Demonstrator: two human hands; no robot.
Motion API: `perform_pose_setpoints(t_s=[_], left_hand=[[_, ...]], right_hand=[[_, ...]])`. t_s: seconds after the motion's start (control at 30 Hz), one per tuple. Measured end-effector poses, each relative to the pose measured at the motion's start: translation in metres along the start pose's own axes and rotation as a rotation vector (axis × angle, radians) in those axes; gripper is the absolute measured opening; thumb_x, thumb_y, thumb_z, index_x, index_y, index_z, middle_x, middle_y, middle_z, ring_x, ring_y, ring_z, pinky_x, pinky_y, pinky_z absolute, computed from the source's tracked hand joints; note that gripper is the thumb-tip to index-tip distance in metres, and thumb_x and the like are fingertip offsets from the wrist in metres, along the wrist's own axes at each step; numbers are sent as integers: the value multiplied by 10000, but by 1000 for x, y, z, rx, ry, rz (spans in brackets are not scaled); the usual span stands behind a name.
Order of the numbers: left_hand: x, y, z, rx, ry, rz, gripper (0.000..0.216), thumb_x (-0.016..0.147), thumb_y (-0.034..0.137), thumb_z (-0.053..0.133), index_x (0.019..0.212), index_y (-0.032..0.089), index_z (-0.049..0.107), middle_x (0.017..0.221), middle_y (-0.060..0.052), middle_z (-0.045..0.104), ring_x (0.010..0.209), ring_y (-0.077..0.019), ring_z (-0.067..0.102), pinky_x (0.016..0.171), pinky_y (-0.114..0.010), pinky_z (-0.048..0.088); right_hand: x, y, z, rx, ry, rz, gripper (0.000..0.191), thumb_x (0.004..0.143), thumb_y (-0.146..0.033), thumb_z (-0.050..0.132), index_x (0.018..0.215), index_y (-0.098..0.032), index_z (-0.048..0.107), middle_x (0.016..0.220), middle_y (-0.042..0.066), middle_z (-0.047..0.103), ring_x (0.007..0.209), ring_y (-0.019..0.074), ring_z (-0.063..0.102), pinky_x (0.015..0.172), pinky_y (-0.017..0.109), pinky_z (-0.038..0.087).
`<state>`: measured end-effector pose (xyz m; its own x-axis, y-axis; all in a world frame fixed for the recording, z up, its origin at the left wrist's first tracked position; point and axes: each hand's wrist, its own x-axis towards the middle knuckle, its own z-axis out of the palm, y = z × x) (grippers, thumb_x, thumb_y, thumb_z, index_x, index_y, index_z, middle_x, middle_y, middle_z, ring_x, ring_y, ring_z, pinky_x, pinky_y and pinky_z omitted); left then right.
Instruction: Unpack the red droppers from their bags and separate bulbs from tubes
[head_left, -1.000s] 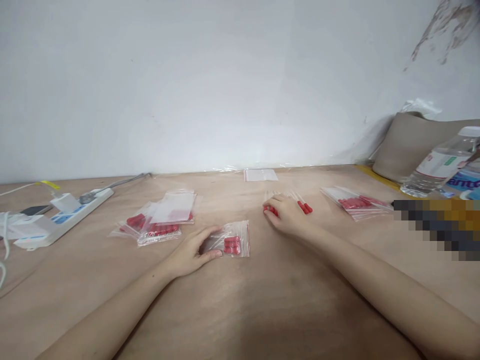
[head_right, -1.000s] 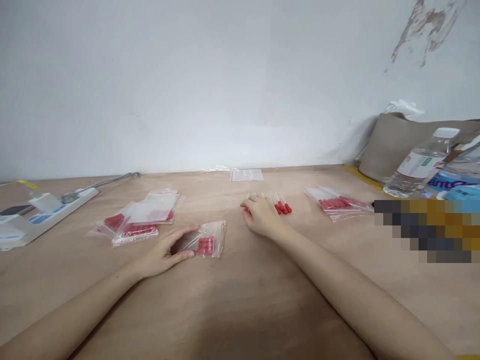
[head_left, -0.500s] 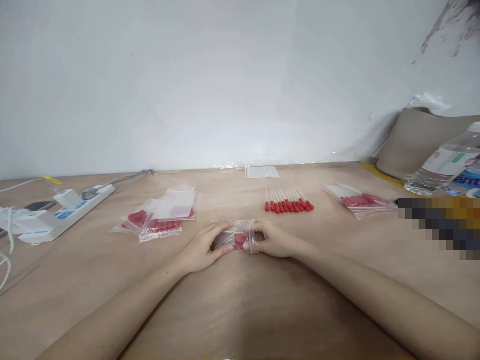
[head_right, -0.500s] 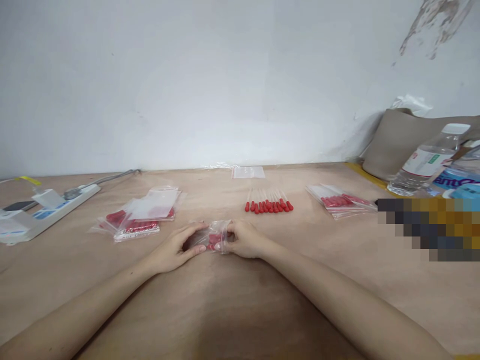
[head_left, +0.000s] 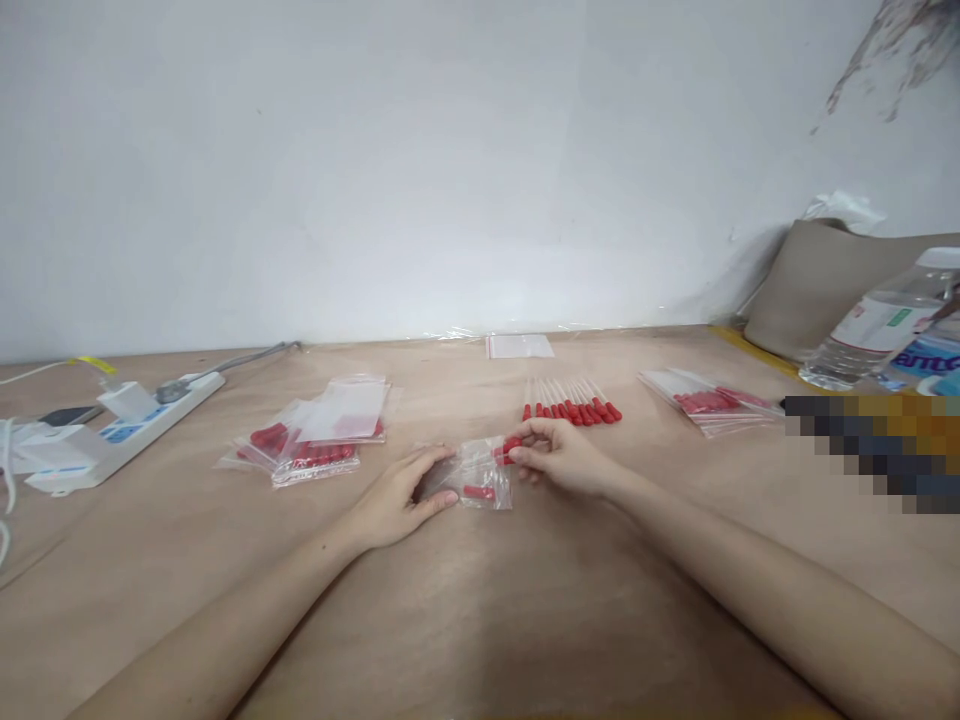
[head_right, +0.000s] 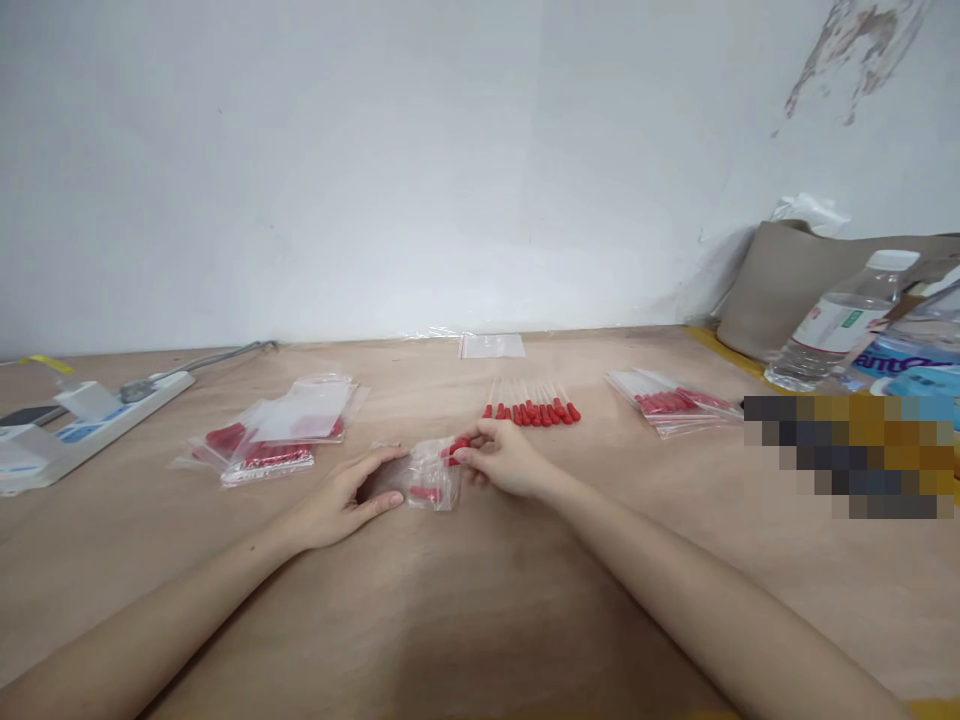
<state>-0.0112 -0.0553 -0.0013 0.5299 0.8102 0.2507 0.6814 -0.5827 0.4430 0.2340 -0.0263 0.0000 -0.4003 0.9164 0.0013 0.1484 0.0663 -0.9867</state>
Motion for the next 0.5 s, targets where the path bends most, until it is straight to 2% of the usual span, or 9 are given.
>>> perform_pose_setpoints(t_s=[0.13,0.2,0.3,0.4,0.5], left_hand=[[0,-1,-1,5,-2,-7,469,811,433,502,1231,235,431,1271,-58,482,1151,-216,458,959,-368,391],[0,-2,-1,8,-6,-9,463,810,436,503,1223,237,437,1277,-58,476,1160,-215,448,965,-371,385],[-1,-3,0,8,-14,2,456,812,430,500,1220,235,440,1283,-61,469,1173,-214,435,974,-374,376],[-1,-3,0,7,-16,18,448,814,423,501,1216,235,442,1276,-61,475,1176,-211,432,976,-371,375],[-1,-3,0,8,-13,19,442,815,423,498,1213,238,445,1274,-60,477,1174,-214,434,975,-377,375]], right_hand=[[-8,-21,-53,6,107,-39,274,665,-334,664,865,-153,616,813,48,677,673,114,622,648,260,514],[-11,-28,-82,-12,268,-97,289,663,-359,664,883,-176,624,820,46,682,692,130,631,667,282,521],[-13,-24,-114,-106,491,-271,285,679,-346,651,917,-193,619,895,62,677,805,168,633,744,332,515],[-10,-3,-127,-404,663,-432,264,730,-307,596,963,-185,617,943,71,665,862,179,619,802,357,490],[-5,17,-123,-792,661,-516,219,779,-264,525,949,-185,637,967,70,651,877,178,601,818,345,470]])
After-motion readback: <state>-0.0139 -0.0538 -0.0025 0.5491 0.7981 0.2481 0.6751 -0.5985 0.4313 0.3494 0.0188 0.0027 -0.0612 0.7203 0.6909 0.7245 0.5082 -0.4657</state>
